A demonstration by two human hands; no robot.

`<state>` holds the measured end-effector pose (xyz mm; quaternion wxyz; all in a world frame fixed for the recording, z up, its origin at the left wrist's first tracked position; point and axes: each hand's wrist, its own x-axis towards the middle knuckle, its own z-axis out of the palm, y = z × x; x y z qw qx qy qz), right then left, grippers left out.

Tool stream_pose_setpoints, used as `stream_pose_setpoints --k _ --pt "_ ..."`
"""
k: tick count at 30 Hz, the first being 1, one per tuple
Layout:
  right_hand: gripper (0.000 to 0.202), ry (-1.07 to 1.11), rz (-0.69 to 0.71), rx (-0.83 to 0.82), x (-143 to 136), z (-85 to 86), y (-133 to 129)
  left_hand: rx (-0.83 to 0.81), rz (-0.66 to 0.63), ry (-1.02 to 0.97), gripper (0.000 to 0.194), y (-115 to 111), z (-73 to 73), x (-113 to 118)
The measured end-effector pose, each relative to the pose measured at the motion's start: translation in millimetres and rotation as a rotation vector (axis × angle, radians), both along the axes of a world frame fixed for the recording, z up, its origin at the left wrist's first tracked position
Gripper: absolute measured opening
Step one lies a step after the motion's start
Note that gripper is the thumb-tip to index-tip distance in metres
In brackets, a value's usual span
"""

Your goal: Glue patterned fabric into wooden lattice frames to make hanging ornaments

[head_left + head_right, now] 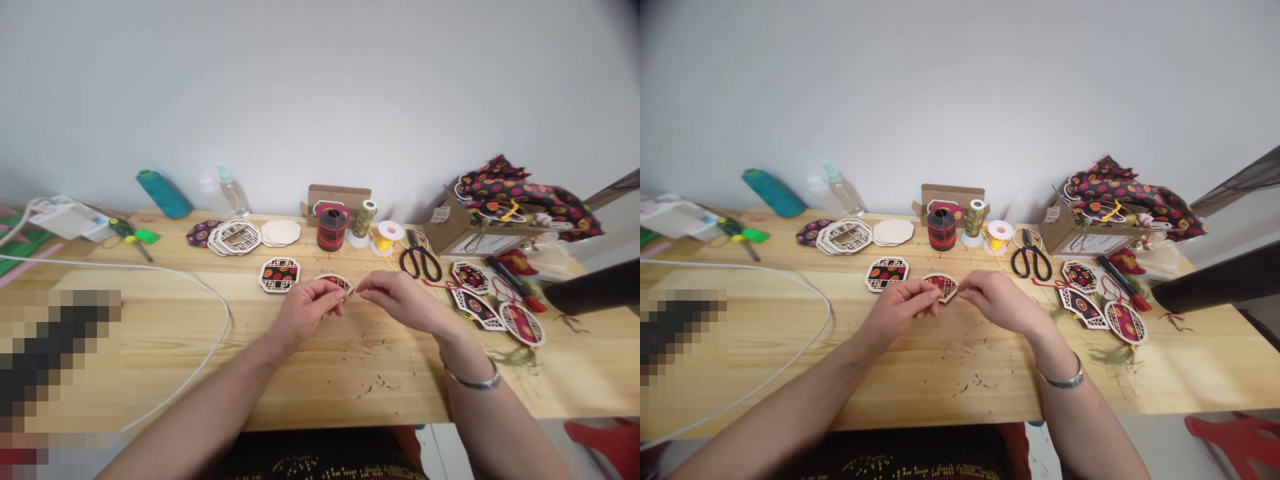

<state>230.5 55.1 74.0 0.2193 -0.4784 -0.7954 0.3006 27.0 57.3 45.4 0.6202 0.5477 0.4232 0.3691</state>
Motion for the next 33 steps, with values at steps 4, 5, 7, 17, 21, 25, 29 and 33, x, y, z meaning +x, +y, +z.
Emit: stream_pose_setpoints --k 4,5,7,17,21,25,29,33 --pt "0.021 -0.082 0.038 -0.022 -2.0 20.5 -7.1 0.108 0.108 -0.078 0.019 1.3 1.5 -3.1" --pt "0.021 -0.061 0.074 -0.032 -4.4 26.6 -8.4 0.115 0.112 -0.103 0.02 1.5 1.0 -3.2" --pt "0.019 0.025 0.147 -0.024 -10.9 36.4 -9.2 0.108 0.109 -0.174 0.019 1.7 -1.3 -2.6" --pt "0.008 0.783 -0.03 -0.235 -35.0 -3.3 14.2 -0.208 -0.103 -0.522 0.021 -2.3 -6.1 6.8" --pt "0.006 0.841 -0.147 -0.204 -32.0 -12.8 20.3 -0.302 -0.105 -0.475 0.023 -3.4 -4.7 5.9" --pt "0.007 0.843 -0.219 -0.249 -29.4 -16.1 24.1 -0.363 -0.061 -0.43 0.024 -2.2 -5.9 4.8" --pt "0.01 0.833 -0.279 -0.305 -27.8 -18.5 26.6 -0.442 -0.07 -0.393 0.025 -0.9 -6.2 4.5" --pt "0.012 0.798 -0.331 -0.3 -22.9 -22.5 30.5 -0.514 -0.081 -0.373 0.02 0.6 -4.8 4.6"
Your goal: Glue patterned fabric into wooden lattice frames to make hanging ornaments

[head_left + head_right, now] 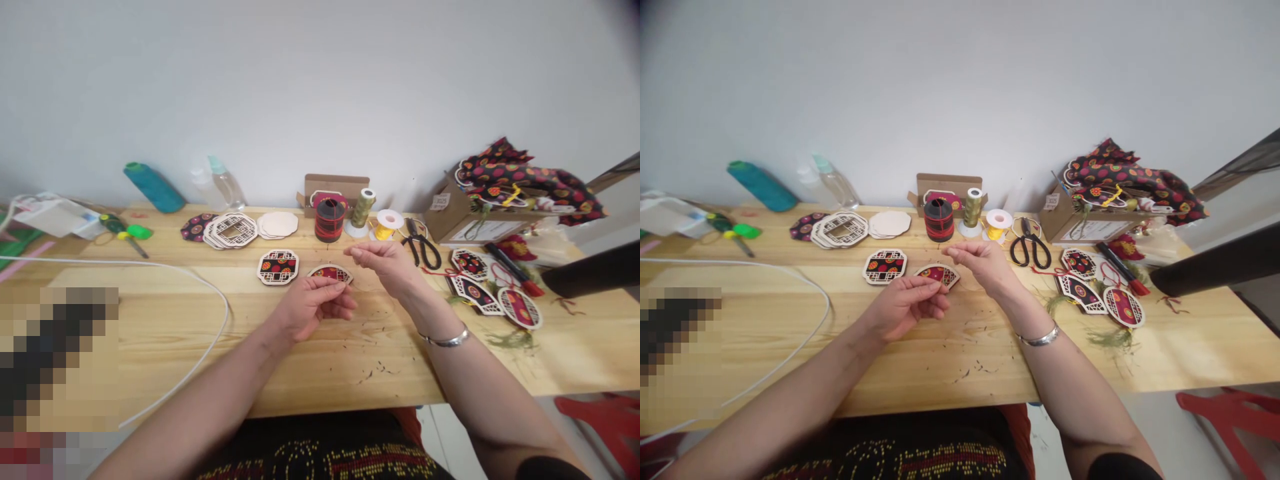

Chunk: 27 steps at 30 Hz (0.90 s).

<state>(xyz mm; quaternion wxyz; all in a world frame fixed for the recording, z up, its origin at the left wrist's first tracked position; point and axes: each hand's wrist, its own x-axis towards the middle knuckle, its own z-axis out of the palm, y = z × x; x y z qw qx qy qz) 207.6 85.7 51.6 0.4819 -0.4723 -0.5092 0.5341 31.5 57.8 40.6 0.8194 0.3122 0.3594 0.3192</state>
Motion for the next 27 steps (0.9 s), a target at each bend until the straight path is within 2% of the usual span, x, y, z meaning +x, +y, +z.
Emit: stream_pose_setpoints --k 8,15,27 --pt "0.019 -0.043 -0.05 0.001 5.7 -2.5 5.0 -0.027 -0.065 0.047 0.01 0.6 -1.4 -0.6" --pt "0.022 -0.088 -0.038 0.026 7.3 -3.2 5.7 -0.019 -0.078 0.059 0.01 -0.2 -1.4 0.6" --pt "0.017 -0.416 0.221 0.11 31.8 15.8 3.1 0.038 -0.07 0.121 0.011 -0.9 -2.9 1.3"
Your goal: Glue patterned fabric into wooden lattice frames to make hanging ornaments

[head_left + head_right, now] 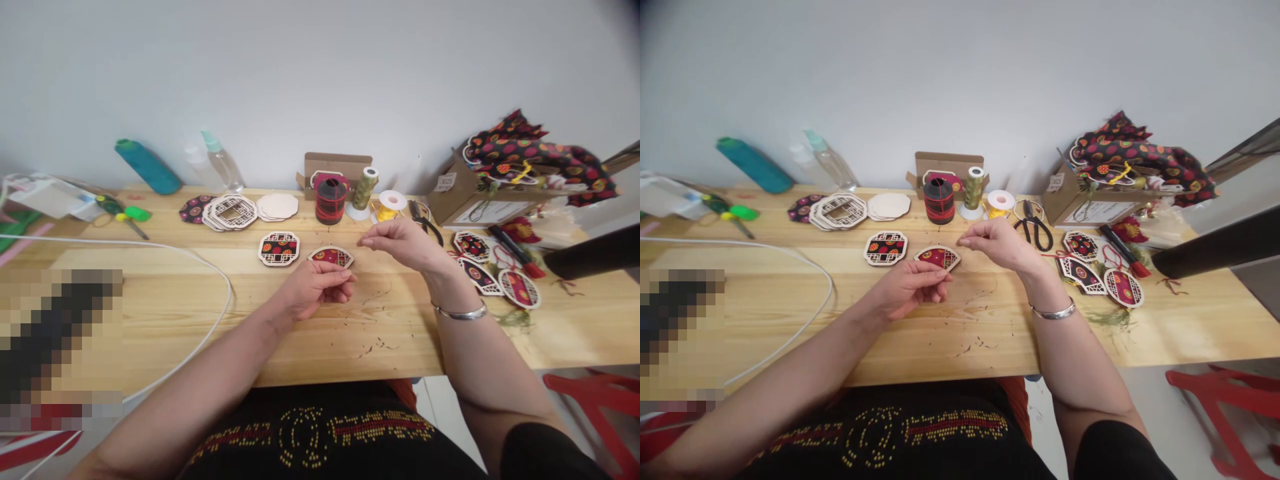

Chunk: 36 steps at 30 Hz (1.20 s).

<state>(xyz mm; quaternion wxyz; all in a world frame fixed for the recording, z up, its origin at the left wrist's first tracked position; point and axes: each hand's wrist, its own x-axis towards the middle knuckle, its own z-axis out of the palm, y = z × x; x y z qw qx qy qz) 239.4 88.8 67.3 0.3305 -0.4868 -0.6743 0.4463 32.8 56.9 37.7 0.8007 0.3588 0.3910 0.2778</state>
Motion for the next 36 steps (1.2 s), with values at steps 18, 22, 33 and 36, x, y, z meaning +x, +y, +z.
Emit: stream_pose_setpoints --k 18,22,33,36 --pt "0.02 0.107 0.055 -0.125 27.1 11.2 0.8 0.055 -0.008 0.038 0.021 -0.3 -2.2 -0.5" --pt "0.021 0.127 0.039 -0.145 29.2 11.6 1.0 0.072 -0.001 0.034 0.027 -0.2 -3.8 -0.4" --pt "0.026 0.14 -0.123 -0.066 28.6 10.8 1.7 0.078 -0.008 0.037 0.029 -0.5 -2.7 -0.8" --pt "0.031 0.125 -0.12 -0.053 28.4 10.1 1.6 0.087 -0.001 0.027 0.029 -0.5 -3.3 -0.7"
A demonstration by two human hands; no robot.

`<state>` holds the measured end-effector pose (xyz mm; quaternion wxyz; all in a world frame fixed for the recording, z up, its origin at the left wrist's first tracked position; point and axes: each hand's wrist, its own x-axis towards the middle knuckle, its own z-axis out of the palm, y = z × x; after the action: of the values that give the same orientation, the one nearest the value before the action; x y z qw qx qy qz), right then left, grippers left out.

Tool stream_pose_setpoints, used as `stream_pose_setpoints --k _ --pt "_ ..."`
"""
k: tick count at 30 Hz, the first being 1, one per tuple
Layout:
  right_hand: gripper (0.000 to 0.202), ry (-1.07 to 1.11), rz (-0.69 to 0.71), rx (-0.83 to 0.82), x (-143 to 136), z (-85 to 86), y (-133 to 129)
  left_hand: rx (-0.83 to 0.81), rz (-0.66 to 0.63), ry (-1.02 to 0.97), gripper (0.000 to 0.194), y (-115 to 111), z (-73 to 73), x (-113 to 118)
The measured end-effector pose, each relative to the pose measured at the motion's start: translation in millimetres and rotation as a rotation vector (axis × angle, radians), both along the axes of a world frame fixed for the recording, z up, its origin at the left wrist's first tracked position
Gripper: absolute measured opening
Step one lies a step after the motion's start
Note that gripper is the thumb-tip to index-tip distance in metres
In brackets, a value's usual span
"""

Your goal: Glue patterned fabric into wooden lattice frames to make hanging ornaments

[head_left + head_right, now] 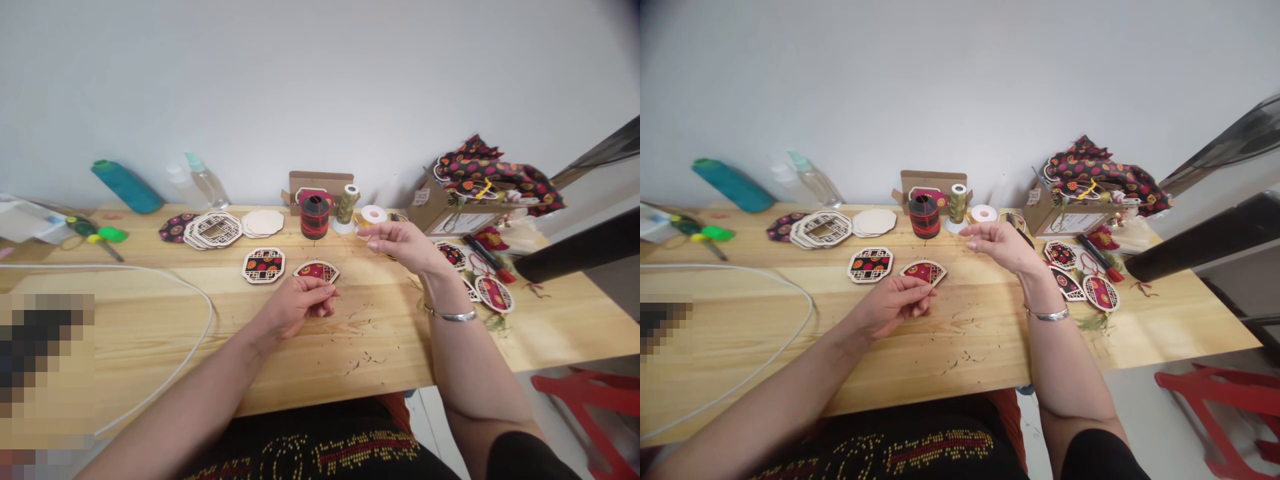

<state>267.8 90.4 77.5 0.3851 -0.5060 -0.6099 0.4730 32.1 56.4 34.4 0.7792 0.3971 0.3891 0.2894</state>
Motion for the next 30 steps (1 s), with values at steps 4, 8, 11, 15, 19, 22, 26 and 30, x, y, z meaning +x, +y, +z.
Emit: stream_pose_setpoints --k 4,8,11,15,19,22,26,30 --pt "0.023 -0.099 0.015 0.063 0.3 -2.1 1.9 0.06 0.039 0.009 0.026 0.7 -1.4 -0.4" --pt "0.025 -0.373 -0.165 0.263 -7.0 0.6 -2.2 0.146 0.051 0.063 0.021 1.3 -1.4 -1.1" --pt "0.018 -0.415 -0.19 0.501 -22.3 5.6 -13.2 0.16 0.033 0.076 0.02 1.7 -0.6 -0.8" --pt "0.028 -0.199 0.263 0.415 -43.6 6.4 -26.3 0.161 0.029 0.076 0.024 2.2 0.1 -0.6" --pt "0.038 -0.156 0.512 0.249 -49.0 2.2 -27.2 0.199 0.01 0.068 0.027 2.1 0.8 -0.9" --pt "0.03 -0.198 0.55 0.198 -46.3 1.8 -25.1 0.208 -0.004 0.087 0.025 1.8 1.9 -0.5" --pt "0.017 -0.305 0.486 0.261 -43.7 3.8 -23.9 0.182 0.011 0.101 0.023 0.9 2.5 0.3" --pt "0.011 -0.361 0.439 0.317 -44.0 3.6 -24.0 0.181 0.016 0.101 0.024 -0.4 0.3 -0.3"
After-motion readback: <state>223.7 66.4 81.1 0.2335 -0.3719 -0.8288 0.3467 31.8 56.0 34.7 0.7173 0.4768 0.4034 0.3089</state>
